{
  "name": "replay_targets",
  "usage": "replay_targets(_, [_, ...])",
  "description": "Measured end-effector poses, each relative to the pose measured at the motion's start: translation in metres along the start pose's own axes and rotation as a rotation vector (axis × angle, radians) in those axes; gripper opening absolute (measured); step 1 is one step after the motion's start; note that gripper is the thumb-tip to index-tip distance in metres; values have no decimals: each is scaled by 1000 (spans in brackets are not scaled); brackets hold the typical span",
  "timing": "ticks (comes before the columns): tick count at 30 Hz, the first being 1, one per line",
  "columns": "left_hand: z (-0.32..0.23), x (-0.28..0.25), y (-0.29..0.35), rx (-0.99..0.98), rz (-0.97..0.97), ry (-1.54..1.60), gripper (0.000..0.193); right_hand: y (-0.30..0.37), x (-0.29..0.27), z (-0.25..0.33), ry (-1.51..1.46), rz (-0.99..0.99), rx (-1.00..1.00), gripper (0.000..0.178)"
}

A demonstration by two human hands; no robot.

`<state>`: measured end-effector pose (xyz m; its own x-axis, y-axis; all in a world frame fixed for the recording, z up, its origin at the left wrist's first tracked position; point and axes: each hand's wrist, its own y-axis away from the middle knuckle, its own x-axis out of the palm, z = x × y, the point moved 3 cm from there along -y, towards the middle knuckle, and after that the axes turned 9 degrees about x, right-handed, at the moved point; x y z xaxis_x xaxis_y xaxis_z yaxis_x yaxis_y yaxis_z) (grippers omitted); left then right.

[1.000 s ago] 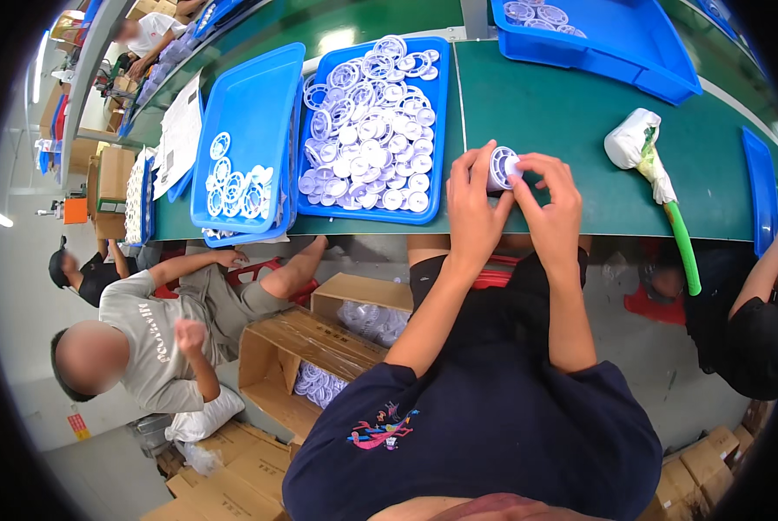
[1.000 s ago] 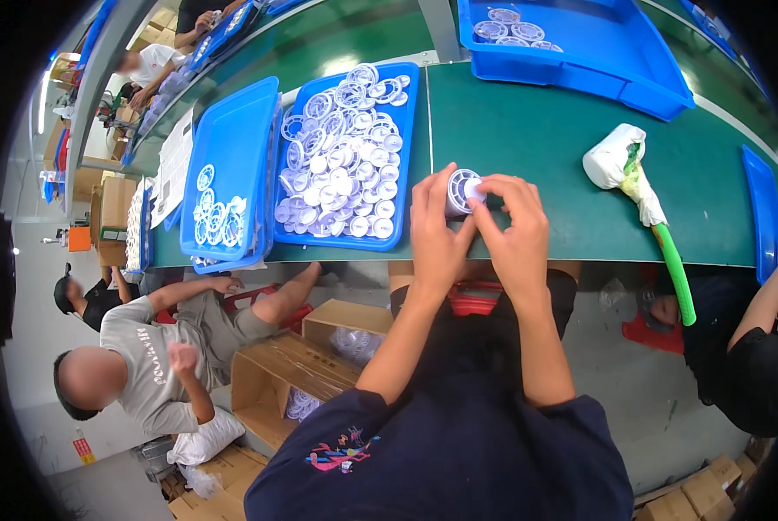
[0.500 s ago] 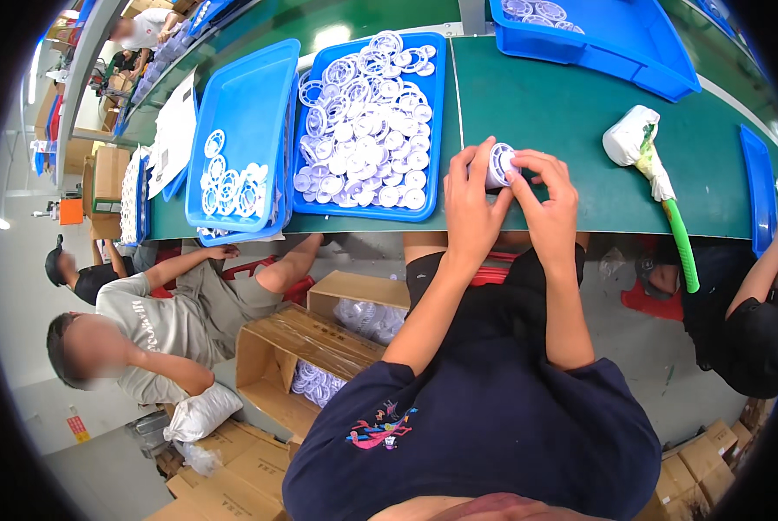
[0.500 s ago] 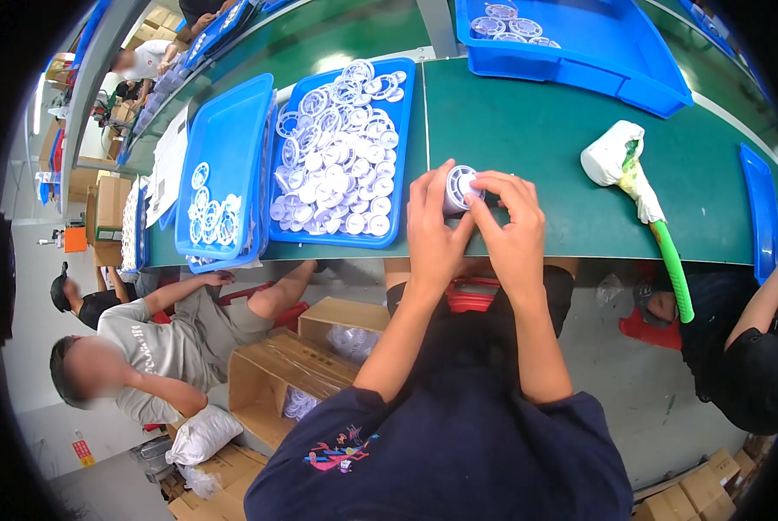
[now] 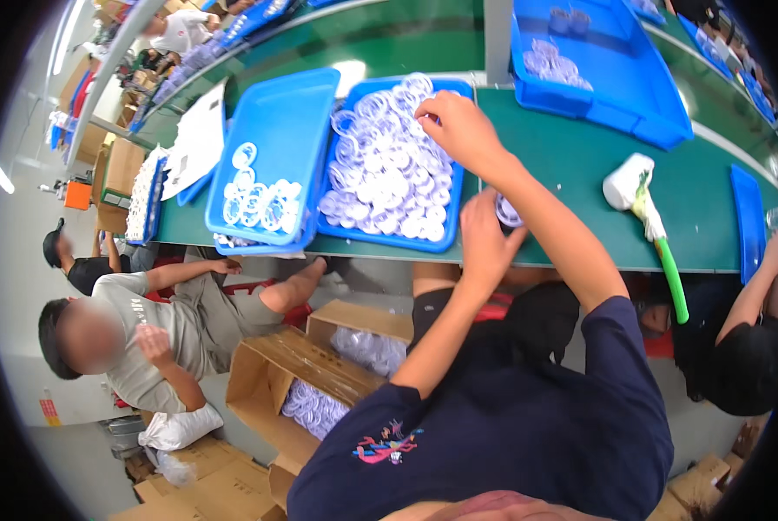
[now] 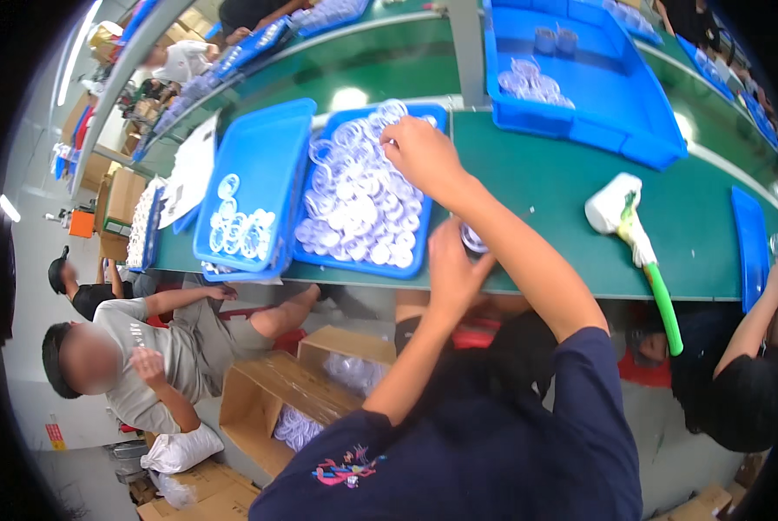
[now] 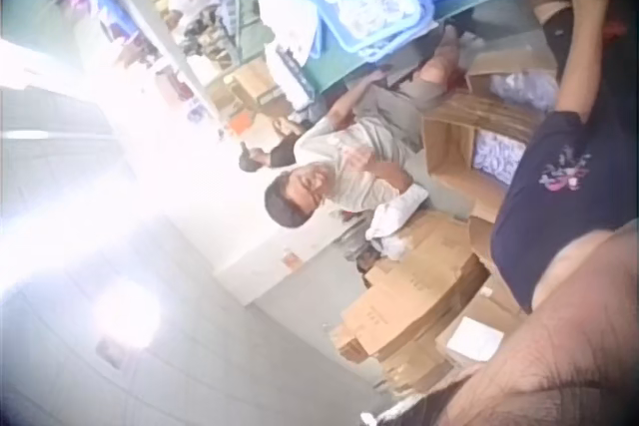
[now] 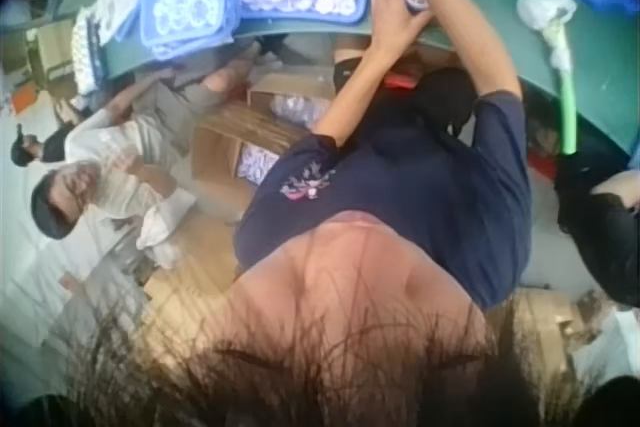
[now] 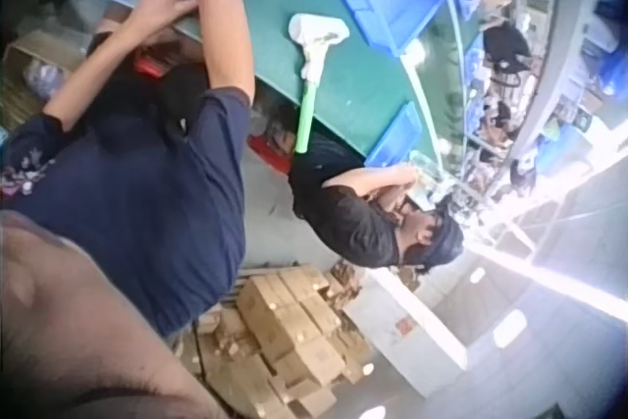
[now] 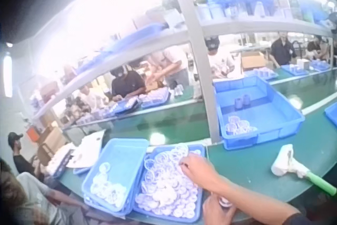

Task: Assembling small circular plastic components at a factory workbench using a mallet.

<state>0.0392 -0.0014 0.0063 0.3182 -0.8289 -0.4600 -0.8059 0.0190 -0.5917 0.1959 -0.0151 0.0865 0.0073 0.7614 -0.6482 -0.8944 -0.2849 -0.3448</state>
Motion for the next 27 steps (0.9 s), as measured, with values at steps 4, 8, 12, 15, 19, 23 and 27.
replay_targets(4, [4,10,10,44,-8,8,69,-58,71,-47,213,-146,45,30])
replay_targets(8, [4,11,15,-26,50,48,57,-71,91,-41,382,-20,136,37])
replay_targets(12, [5,9,15,-55,57,89,64,-79,102,-40,472,21,98,39])
replay_targets(15, [7,10,12,-32,21,87,71,-70,89,-25,438,-154,-76,27])
replay_targets(19, [1,5,5,-25,100,79,79,-14,12,-1,133,-239,-231,16])
replay_targets(23, [3,5,4,38,104,35,88,78,-64,-21,21,-271,-8,10])
replay_targets(27, [-2,6,-1,33,157,108,84,186,-114,-78,-44,-395,423,18])
